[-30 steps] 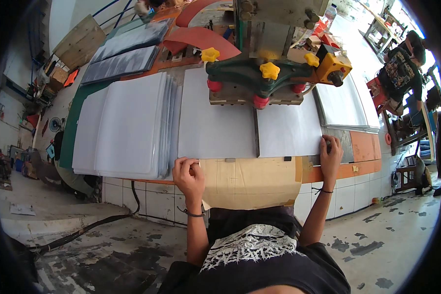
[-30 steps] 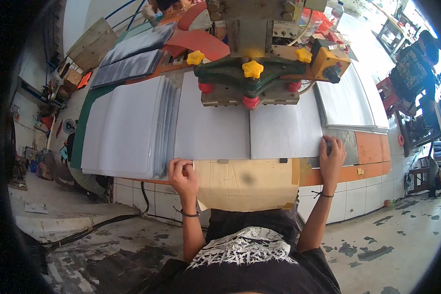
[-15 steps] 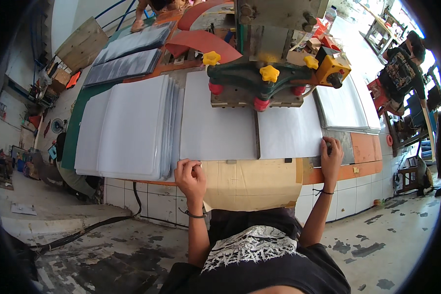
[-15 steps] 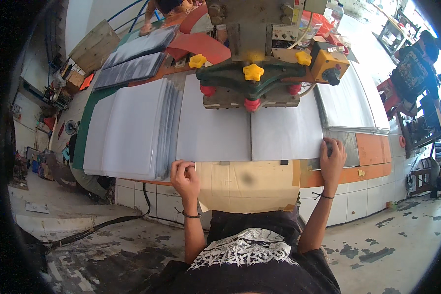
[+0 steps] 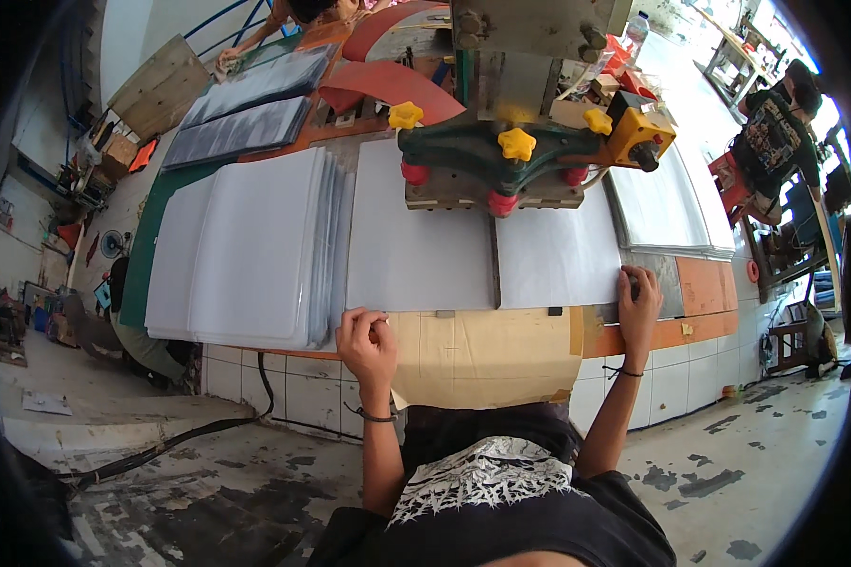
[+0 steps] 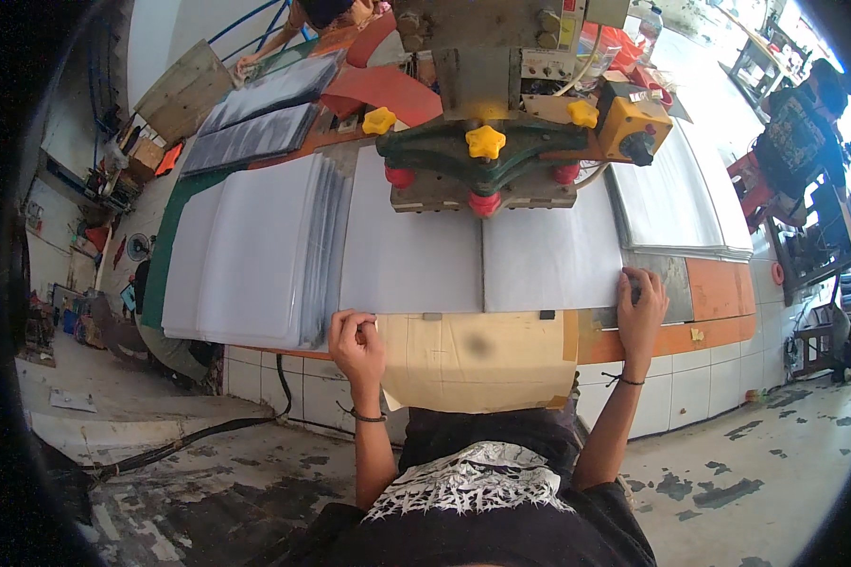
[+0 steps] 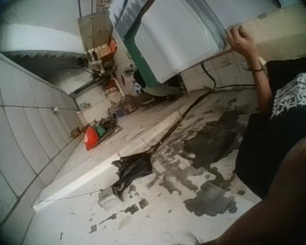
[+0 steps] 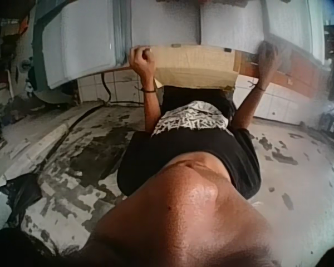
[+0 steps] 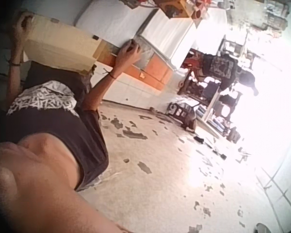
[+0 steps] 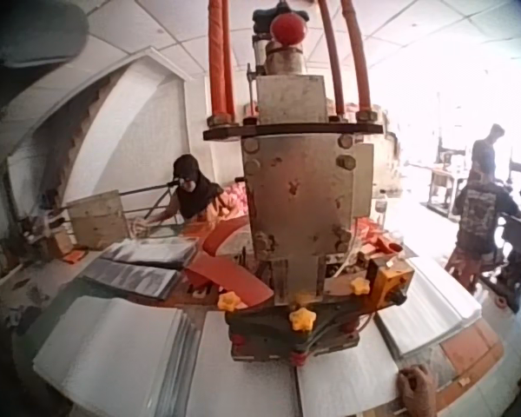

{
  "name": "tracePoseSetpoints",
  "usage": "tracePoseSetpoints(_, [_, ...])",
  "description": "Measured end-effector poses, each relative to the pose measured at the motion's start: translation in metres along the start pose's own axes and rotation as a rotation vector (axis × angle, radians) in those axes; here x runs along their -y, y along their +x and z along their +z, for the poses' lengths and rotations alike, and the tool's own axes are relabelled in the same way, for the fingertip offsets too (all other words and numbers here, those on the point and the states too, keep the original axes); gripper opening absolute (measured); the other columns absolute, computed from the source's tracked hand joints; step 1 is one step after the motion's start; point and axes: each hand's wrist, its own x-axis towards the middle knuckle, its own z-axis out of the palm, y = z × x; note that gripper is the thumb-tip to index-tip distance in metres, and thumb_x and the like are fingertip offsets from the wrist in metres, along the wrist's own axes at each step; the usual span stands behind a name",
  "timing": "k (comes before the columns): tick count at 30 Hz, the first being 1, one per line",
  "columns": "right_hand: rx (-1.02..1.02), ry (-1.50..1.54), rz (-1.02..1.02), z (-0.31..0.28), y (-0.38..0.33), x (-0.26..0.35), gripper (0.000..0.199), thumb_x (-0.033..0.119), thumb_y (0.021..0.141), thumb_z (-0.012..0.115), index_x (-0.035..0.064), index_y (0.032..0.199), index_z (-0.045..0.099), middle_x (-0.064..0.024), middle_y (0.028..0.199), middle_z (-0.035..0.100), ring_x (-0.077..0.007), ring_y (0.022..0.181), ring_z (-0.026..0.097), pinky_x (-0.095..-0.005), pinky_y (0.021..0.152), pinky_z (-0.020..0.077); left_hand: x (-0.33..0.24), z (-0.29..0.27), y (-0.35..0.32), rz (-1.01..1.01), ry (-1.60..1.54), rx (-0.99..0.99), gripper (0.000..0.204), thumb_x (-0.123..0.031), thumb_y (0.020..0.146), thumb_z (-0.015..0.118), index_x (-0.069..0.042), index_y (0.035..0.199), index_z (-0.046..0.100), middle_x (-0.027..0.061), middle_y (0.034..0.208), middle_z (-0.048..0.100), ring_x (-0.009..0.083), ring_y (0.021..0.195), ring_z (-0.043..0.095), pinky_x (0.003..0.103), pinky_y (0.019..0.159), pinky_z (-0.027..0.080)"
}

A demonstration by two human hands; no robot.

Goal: The person positions a stack of large white sheets on a machine and presses a foot pedal to engage the creasing mechanism, then removes the creased sheets and adds them to a finished pile.

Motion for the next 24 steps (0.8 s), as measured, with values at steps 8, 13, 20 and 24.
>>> tracePoseSetpoints(8, [-0.029, -0.009, -0.035, -0.0021, 0.0002, 0.0026, 0.015, 0.017, 0.096, 0.063, 0.0054, 0.105, 0.070, -0.0099, 0.105, 0.066, -0.0293, 0.098, 0.062, -0.0396, 0.087, 0.0446, -0.0005, -0.0002, -0.0028, -0.059, -0.021, 0.034, 0.012, 0.000, 0.080, 0.061, -0.011, 0.081, 0.067, 0.0041, 0.090, 0.063, 0.0249, 0.068, 0.056, 0.039, 0.068, 0.041])
tracePoseSetpoints(13, [-0.001, 0.007, -0.001, 0.0001, 0.0005, -0.0023, 0.016, 0.020, 0.096, 0.063, 0.0080, 0.105, 0.070, -0.0070, 0.106, 0.066, -0.0268, 0.101, 0.060, -0.0393, 0.091, 0.0411, -0.0015, -0.0003, -0.0017, -0.041, -0.014, 0.024, 0.012, 0.000, 0.080, 0.061, -0.010, 0.081, 0.067, 0.0040, 0.089, 0.063, 0.0242, 0.068, 0.056, 0.039, 0.068, 0.040])
tracePoseSetpoints(20, [-0.023, 0.008, -0.026, -0.0026, -0.0003, 0.0023, 0.015, 0.020, 0.096, 0.064, 0.0089, 0.104, 0.070, -0.0067, 0.105, 0.066, -0.0255, 0.095, 0.061, -0.0392, 0.090, 0.0414, -0.0046, -0.0026, 0.0006, -0.006, 0.010, 0.027, 0.011, 0.002, 0.080, 0.060, -0.006, 0.080, 0.067, 0.0063, 0.089, 0.062, 0.0256, 0.073, 0.059, 0.038, 0.064, 0.045])
tracePoseSetpoints(24, [-0.029, 0.024, -0.037, -0.0007, -0.0009, 0.0000, 0.015, 0.020, 0.096, 0.063, 0.0091, 0.104, 0.070, -0.0068, 0.104, 0.066, -0.0264, 0.097, 0.061, -0.0393, 0.090, 0.0414, -0.0038, -0.0029, 0.0003, 0.000, 0.016, 0.012, 0.012, 0.000, 0.080, 0.062, -0.011, 0.081, 0.068, 0.0028, 0.088, 0.063, 0.0232, 0.068, 0.057, 0.039, 0.068, 0.040])
